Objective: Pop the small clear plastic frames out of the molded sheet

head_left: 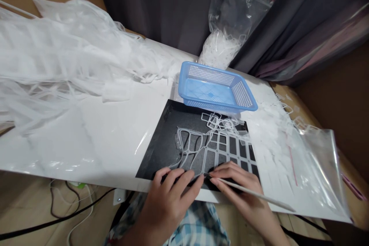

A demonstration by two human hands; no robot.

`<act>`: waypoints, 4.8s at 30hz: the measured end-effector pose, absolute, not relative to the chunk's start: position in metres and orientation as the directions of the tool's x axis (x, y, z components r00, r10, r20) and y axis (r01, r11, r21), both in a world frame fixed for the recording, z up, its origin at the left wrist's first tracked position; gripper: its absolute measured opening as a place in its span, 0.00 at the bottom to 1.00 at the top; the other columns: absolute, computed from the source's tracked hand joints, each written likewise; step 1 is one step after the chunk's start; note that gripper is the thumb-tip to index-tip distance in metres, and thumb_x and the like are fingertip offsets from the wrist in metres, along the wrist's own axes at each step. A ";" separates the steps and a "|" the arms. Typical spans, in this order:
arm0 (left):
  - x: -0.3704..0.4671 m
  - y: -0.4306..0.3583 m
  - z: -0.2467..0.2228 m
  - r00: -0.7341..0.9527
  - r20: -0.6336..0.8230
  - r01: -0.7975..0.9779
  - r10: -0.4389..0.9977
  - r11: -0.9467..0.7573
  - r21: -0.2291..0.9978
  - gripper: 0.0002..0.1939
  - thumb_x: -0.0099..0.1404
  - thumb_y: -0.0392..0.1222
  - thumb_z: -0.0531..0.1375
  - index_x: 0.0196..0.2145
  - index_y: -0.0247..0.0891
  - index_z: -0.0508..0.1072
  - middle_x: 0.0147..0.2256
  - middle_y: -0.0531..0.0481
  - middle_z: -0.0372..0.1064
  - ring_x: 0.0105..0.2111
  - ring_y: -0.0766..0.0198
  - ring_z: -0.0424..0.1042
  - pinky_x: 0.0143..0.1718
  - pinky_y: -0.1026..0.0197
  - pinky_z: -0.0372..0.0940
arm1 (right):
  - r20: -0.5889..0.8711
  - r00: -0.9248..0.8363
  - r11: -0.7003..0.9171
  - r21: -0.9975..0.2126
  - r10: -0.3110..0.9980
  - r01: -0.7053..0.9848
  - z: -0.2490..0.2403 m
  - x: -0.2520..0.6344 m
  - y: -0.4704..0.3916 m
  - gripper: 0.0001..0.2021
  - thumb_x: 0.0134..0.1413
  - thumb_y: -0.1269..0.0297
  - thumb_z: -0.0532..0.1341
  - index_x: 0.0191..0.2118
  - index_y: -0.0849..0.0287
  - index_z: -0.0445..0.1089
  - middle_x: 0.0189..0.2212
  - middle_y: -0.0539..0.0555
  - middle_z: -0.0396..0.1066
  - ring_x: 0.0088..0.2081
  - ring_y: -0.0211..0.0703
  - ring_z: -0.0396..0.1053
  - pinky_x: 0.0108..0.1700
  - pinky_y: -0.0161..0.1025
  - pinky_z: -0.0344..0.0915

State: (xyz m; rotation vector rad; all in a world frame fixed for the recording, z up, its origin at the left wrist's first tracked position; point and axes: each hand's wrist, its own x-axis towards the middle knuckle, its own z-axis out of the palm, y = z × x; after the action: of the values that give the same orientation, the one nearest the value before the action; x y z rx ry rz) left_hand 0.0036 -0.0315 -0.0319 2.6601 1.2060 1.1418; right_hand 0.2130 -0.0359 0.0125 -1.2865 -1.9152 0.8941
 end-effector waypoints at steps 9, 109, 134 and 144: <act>0.004 -0.031 -0.031 0.433 0.610 0.649 0.663 -0.699 0.299 0.15 0.72 0.32 0.51 0.44 0.41 0.77 0.38 0.51 0.75 0.39 0.60 0.67 0.45 0.51 0.55 | 0.064 -0.374 0.286 -0.765 0.925 0.577 0.030 0.218 -0.036 0.05 0.66 0.70 0.58 0.38 0.56 0.69 0.35 0.52 0.74 0.38 0.40 0.72 0.40 0.36 0.68; 0.024 -0.017 -0.020 0.496 0.501 0.635 0.709 -0.690 0.348 0.21 0.73 0.50 0.53 0.55 0.34 0.72 0.61 0.47 0.63 0.56 0.58 0.67 0.54 0.52 0.55 | 0.172 -0.113 0.205 -0.857 0.979 0.473 0.010 0.219 -0.009 0.05 0.63 0.67 0.63 0.41 0.49 0.75 0.42 0.47 0.77 0.47 0.37 0.74 0.50 0.33 0.68; 0.026 -0.020 -0.022 0.439 0.530 0.668 0.726 -0.658 0.348 0.17 0.72 0.47 0.55 0.51 0.36 0.74 0.52 0.52 0.74 0.47 0.60 0.72 0.46 0.51 0.55 | 0.085 -0.307 0.235 -0.840 0.948 0.490 0.018 0.227 0.002 0.06 0.64 0.65 0.62 0.40 0.56 0.77 0.42 0.55 0.78 0.43 0.45 0.77 0.45 0.41 0.74; 0.028 -0.019 -0.023 0.419 0.539 0.679 0.730 -0.646 0.348 0.15 0.72 0.47 0.55 0.46 0.36 0.75 0.51 0.52 0.75 0.45 0.59 0.71 0.46 0.50 0.55 | 0.258 -0.517 0.561 -0.566 0.817 0.604 0.019 0.224 0.003 0.08 0.68 0.70 0.54 0.42 0.60 0.72 0.44 0.59 0.77 0.42 0.44 0.74 0.42 0.40 0.73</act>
State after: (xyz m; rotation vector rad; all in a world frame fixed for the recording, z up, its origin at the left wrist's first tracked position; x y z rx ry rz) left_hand 0.0283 -0.0192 -0.0227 2.5821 1.2848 1.0408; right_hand 0.2238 0.0032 0.0190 -1.1403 -2.2960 0.5639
